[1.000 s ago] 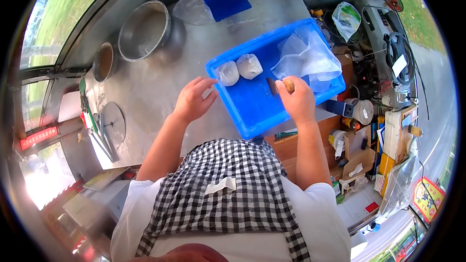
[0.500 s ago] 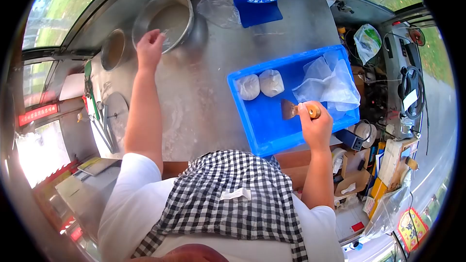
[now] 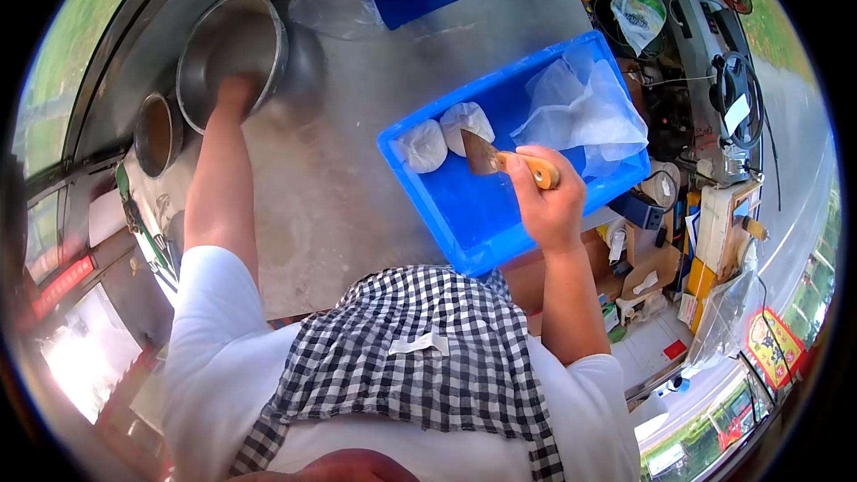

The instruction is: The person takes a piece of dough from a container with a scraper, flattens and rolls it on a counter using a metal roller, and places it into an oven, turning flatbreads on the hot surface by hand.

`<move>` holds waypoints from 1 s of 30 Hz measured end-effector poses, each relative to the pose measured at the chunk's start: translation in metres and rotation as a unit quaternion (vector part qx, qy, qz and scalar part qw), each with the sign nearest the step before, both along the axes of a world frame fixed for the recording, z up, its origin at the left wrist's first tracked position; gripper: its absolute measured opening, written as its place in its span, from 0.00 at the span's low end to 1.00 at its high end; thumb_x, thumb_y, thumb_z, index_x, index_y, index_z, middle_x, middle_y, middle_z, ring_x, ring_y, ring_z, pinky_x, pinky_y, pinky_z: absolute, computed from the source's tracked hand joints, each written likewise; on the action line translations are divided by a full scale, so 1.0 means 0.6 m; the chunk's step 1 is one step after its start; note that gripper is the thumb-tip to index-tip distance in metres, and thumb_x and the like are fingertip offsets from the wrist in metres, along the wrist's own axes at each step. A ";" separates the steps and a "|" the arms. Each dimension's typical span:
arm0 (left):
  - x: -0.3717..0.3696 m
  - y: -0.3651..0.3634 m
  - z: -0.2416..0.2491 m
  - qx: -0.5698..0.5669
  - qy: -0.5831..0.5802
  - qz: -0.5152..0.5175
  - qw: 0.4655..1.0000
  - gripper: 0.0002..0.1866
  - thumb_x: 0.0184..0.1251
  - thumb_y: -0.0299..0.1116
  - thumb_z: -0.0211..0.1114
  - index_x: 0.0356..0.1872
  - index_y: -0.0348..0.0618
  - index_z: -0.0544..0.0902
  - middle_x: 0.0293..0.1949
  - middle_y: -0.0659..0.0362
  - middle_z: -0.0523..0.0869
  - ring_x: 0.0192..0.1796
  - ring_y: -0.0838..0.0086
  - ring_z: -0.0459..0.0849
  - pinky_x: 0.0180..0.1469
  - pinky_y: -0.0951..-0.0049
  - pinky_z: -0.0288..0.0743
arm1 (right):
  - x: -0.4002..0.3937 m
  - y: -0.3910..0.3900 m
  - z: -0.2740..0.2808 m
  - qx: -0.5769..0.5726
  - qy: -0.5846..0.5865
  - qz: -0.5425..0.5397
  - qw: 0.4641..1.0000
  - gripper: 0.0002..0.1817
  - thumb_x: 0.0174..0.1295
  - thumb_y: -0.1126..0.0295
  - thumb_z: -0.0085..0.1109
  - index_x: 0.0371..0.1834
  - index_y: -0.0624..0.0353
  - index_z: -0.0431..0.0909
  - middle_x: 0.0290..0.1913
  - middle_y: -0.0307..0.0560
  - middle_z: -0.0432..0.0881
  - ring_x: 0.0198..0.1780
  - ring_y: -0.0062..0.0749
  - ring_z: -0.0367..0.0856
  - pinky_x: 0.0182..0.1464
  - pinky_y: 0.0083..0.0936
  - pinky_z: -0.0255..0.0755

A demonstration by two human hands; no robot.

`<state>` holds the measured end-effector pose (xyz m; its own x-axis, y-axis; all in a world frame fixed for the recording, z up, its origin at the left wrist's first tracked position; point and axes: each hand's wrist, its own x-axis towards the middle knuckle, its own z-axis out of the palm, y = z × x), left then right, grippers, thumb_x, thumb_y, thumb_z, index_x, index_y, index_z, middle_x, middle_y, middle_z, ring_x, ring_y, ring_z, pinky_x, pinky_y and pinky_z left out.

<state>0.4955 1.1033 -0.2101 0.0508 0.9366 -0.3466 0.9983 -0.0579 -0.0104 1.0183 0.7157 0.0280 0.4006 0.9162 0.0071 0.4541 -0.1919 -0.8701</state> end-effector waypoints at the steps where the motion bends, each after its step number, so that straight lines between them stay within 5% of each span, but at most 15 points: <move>1: 0.008 -0.006 0.017 0.028 -0.010 0.028 0.999 0.25 0.75 0.49 0.61 0.58 0.39 0.90 0.59 0.38 0.88 0.65 0.44 0.86 0.69 0.51 0.77 | -0.001 0.003 -0.002 0.003 -0.013 0.003 1.000 0.11 0.71 0.67 0.72 0.46 0.65 0.89 0.43 0.52 0.91 0.42 0.38 0.90 0.47 0.32 0.82; 5: 0.101 -0.062 0.172 0.143 -0.159 0.057 0.975 0.27 0.76 0.55 0.63 0.59 0.43 0.90 0.60 0.41 0.89 0.63 0.44 0.86 0.66 0.51 0.78 | -0.014 0.014 -0.007 0.005 -0.016 0.001 1.000 0.11 0.71 0.67 0.72 0.45 0.65 0.88 0.42 0.51 0.91 0.41 0.38 0.90 0.47 0.31 0.82; 8: 0.186 -0.129 0.239 0.326 -0.240 -0.026 0.914 0.21 0.75 0.48 0.68 0.58 0.45 0.90 0.56 0.46 0.91 0.59 0.48 0.87 0.63 0.54 0.80 | -0.021 0.030 -0.008 0.009 -0.011 0.016 1.000 0.10 0.71 0.67 0.72 0.45 0.65 0.88 0.41 0.51 0.91 0.40 0.37 0.89 0.47 0.31 0.82; 12: 0.346 -0.266 0.336 0.315 -0.401 -0.108 0.853 0.14 0.67 0.25 0.74 0.53 0.41 0.90 0.51 0.50 0.92 0.54 0.52 0.89 0.60 0.60 0.83 | -0.024 0.046 -0.018 0.000 0.002 0.032 0.999 0.10 0.70 0.67 0.72 0.43 0.64 0.88 0.39 0.50 0.90 0.39 0.38 0.89 0.45 0.31 0.81; 16: 0.432 -0.375 0.343 0.220 -0.474 -0.253 0.814 0.14 0.61 0.22 0.75 0.49 0.41 0.90 0.51 0.52 0.92 0.54 0.55 0.90 0.59 0.59 0.83 | -0.031 0.058 -0.027 -0.003 0.001 0.030 1.000 0.09 0.70 0.67 0.72 0.42 0.63 0.88 0.38 0.50 0.90 0.38 0.40 0.89 0.44 0.32 0.81; 20: 0.475 -0.446 0.297 0.141 -0.476 -0.328 0.804 0.16 0.60 0.24 0.75 0.51 0.43 0.88 0.52 0.54 0.91 0.55 0.57 0.89 0.60 0.55 0.82 | -0.033 0.067 -0.035 0.020 -0.009 0.045 0.999 0.09 0.70 0.67 0.72 0.42 0.63 0.87 0.38 0.51 0.90 0.39 0.41 0.89 0.43 0.33 0.81; 24: 0.491 -0.474 0.278 0.079 -0.317 -0.384 0.864 0.18 0.62 0.32 0.74 0.53 0.45 0.88 0.60 0.57 0.87 0.67 0.62 0.83 0.79 0.52 0.68 | -0.031 0.069 -0.043 0.019 -0.016 0.051 0.998 0.09 0.70 0.67 0.72 0.41 0.62 0.86 0.37 0.51 0.90 0.39 0.44 0.89 0.43 0.35 0.81; 30: 0.495 -0.477 0.267 0.066 -0.235 -0.402 0.883 0.23 0.65 0.41 0.72 0.59 0.44 0.88 0.64 0.56 0.86 0.75 0.65 0.76 0.89 0.52 0.49 | -0.028 0.072 -0.049 0.030 -0.050 0.054 0.997 0.09 0.70 0.67 0.72 0.41 0.61 0.86 0.38 0.52 0.90 0.39 0.49 0.89 0.43 0.37 0.82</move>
<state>0.7927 0.8169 -0.0498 0.8260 0.5636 -0.0010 0.5315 -0.7784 0.3340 1.0018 0.7589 -0.0012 0.2935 0.9509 0.0984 0.5537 -0.0852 -0.8283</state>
